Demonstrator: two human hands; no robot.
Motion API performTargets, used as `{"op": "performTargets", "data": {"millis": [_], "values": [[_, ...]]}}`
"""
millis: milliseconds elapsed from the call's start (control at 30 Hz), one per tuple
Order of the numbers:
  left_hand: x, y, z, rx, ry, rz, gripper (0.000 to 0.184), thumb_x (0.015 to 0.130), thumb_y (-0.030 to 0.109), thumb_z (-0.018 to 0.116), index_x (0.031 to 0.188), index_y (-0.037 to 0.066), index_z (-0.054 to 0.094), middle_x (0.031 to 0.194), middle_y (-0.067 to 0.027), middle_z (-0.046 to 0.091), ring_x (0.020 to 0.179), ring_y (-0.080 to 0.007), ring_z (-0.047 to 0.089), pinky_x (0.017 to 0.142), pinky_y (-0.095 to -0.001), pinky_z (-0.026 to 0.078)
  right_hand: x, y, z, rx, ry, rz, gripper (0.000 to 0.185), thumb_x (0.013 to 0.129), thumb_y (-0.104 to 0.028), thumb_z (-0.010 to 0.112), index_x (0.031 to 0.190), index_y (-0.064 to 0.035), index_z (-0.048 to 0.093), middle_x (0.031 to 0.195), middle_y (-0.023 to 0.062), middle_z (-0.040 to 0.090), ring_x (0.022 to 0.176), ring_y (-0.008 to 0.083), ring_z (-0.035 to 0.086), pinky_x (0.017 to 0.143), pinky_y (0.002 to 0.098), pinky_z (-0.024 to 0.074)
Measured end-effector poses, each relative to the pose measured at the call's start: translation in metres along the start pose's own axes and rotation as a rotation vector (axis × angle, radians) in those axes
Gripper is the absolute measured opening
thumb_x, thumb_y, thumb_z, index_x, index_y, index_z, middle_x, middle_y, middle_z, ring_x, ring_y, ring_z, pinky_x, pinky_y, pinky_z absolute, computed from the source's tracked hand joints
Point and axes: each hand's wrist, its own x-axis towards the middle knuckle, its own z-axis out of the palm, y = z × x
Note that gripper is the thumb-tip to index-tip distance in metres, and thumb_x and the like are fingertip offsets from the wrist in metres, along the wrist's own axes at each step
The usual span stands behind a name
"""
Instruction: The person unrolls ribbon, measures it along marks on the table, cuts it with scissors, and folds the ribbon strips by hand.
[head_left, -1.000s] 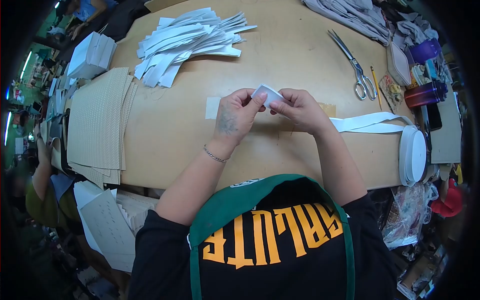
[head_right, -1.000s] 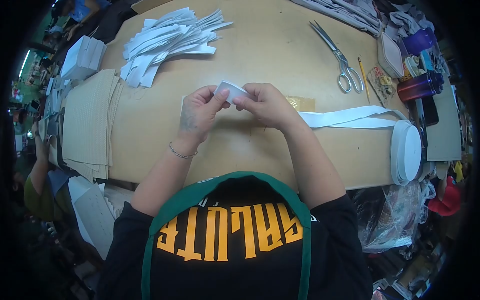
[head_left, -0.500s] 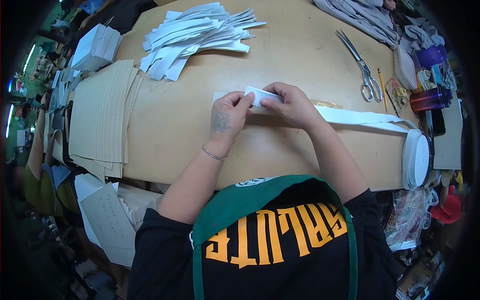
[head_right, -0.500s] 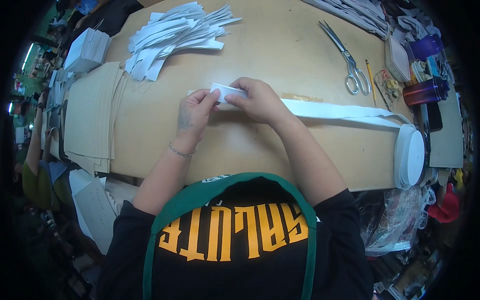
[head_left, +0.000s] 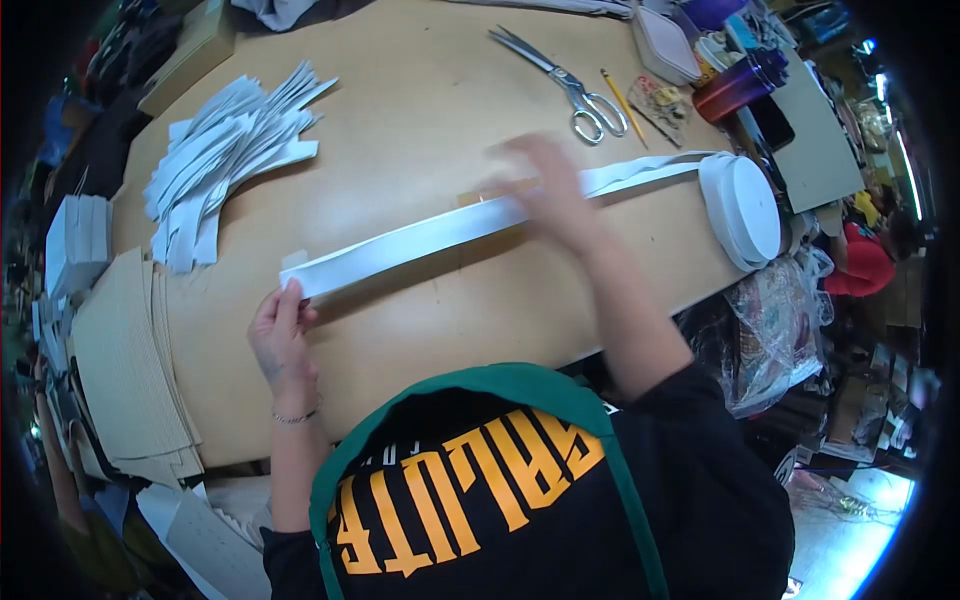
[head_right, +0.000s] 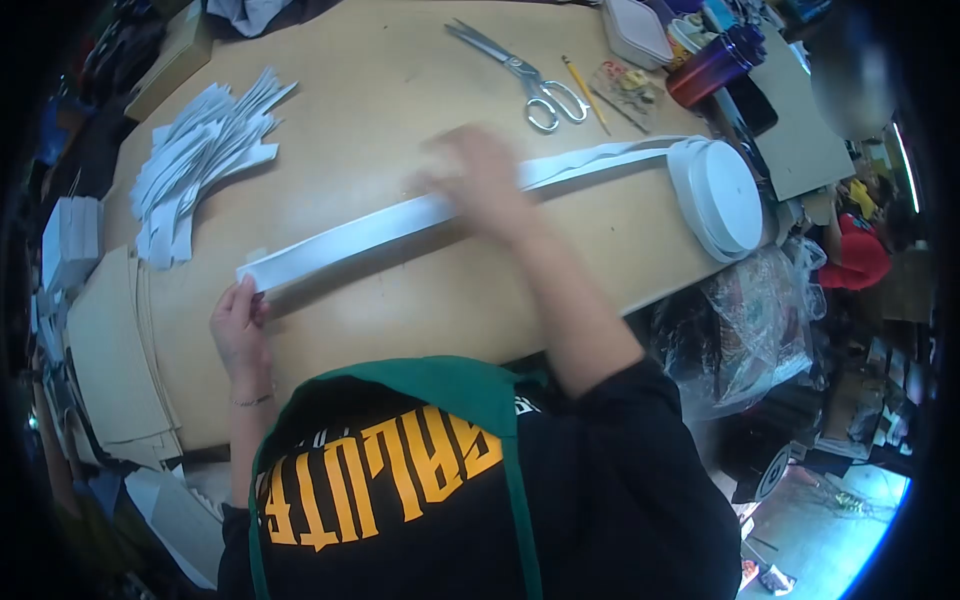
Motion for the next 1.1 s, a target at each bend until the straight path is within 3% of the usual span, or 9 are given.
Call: {"op": "performTargets", "data": {"millis": [67, 200, 333, 500, 567, 667, 833, 1000, 1100], "values": [[0.003, -0.002, -0.005, -0.003, 0.015, 0.004, 0.014, 0.088, 0.016, 0.066, 0.085, 0.002, 0.066, 0.070, -0.0005, 0.060, 0.057, -0.0055, 0.051, 0.054, -0.0175, 0.043, -0.015, 0.077, -0.077, -0.372, 0.416, 0.170, 0.054, 0.078, -0.036, 0.071, 0.123, -0.0108, 0.055, 0.128, 0.0167, 0.050, 0.124, 0.0336, 0.040, 0.103, 0.0461, 0.0325], [0.003, -0.003, -0.011, 0.032, 0.009, -0.005, 0.014, 0.087, 0.017, 0.066, 0.085, 0.003, 0.066, 0.071, -0.0009, 0.061, 0.056, -0.0056, 0.051, 0.053, -0.0168, 0.044, -0.061, 0.143, -0.149, -1.214, 0.319, 0.688, 0.067, 0.075, -0.035, 0.072, 0.133, -0.0131, 0.047, 0.139, 0.0182, 0.041, 0.127, 0.0356, 0.040, 0.102, 0.0513, 0.0345], [0.003, -0.002, -0.013, 0.049, 0.038, -0.037, 0.014, 0.087, 0.017, 0.066, 0.085, 0.003, 0.066, 0.071, -0.0007, 0.060, 0.057, -0.0058, 0.052, 0.054, -0.0170, 0.044, -0.124, 0.225, -0.199, -1.121, 0.204, 0.127, 0.068, 0.071, -0.025, 0.073, 0.133, -0.0118, 0.047, 0.138, 0.0162, 0.043, 0.126, 0.0345, 0.041, 0.102, 0.0462, 0.0373], [-0.006, -0.003, -0.011, 0.076, -0.014, -0.055, 0.015, 0.088, 0.016, 0.065, 0.088, 0.001, 0.066, 0.071, -0.0008, 0.058, 0.060, -0.0066, 0.051, 0.055, -0.0188, 0.041, -0.173, 0.291, -0.249, -0.998, 0.194, -0.013, 0.083, 0.066, -0.011, 0.073, 0.140, -0.0098, 0.035, 0.137, 0.0193, 0.044, 0.126, 0.0371, 0.042, 0.105, 0.0429, 0.0351], [-0.010, 0.001, -0.001, 0.031, -0.014, -0.018, 0.015, 0.089, 0.015, 0.065, 0.086, 0.000, 0.066, 0.070, 0.0002, 0.057, 0.060, -0.0062, 0.051, 0.054, -0.0192, 0.040, -0.154, 0.226, -0.241, -0.977, 0.049, 0.240, 0.084, 0.066, -0.013, 0.076, 0.140, -0.0086, 0.036, 0.141, 0.0174, 0.038, 0.131, 0.0358, 0.035, 0.108, 0.0444, 0.0297], [-0.008, 0.002, -0.001, 0.189, -0.079, 0.191, 0.018, 0.089, 0.016, 0.064, 0.082, 0.000, 0.066, 0.069, 0.0004, 0.056, 0.059, -0.0057, 0.049, 0.054, -0.0197, 0.039, -0.083, 0.124, -0.187, -0.737, 0.216, -0.133, 0.080, 0.069, -0.011, 0.075, 0.139, -0.0062, 0.037, 0.141, 0.0166, 0.039, 0.130, 0.0347, 0.036, 0.109, 0.0440, 0.0271], [-0.018, 0.023, 0.009, 0.304, -0.153, 0.316, 0.018, 0.090, 0.016, 0.063, 0.083, 0.000, 0.067, 0.076, 0.0000, 0.058, 0.064, -0.0059, 0.053, 0.059, -0.0193, 0.042, -0.005, -0.079, 0.027, 0.289, -0.213, -0.461, 0.045, 0.078, -0.019, 0.072, 0.118, -0.0041, 0.056, 0.119, 0.0141, 0.056, 0.118, 0.0311, 0.048, 0.099, 0.0385, 0.0388], [-0.012, 0.027, 0.007, 0.190, -0.144, 0.190, 0.021, 0.090, 0.020, 0.063, 0.086, 0.000, 0.067, 0.072, 0.0005, 0.060, 0.063, -0.0048, 0.053, 0.057, -0.0186, 0.041, 0.022, -0.114, 0.086, 0.640, -0.713, 0.066, 0.027, 0.086, -0.024, 0.066, 0.098, -0.0001, 0.064, 0.089, 0.0088, 0.065, 0.084, 0.0159, 0.060, 0.079, 0.0308, 0.0476], [-0.001, 0.017, 0.007, 0.136, -0.184, 0.084, 0.023, 0.090, 0.022, 0.064, 0.088, -0.001, 0.067, 0.070, 0.0013, 0.060, 0.061, -0.0040, 0.052, 0.054, -0.0177, 0.039, 0.016, -0.112, 0.093, 0.643, -0.611, 0.185, 0.022, 0.086, -0.022, 0.066, 0.090, -0.0003, 0.066, 0.077, 0.0039, 0.062, 0.071, 0.0094, 0.056, 0.066, 0.0271, 0.0471]]}}
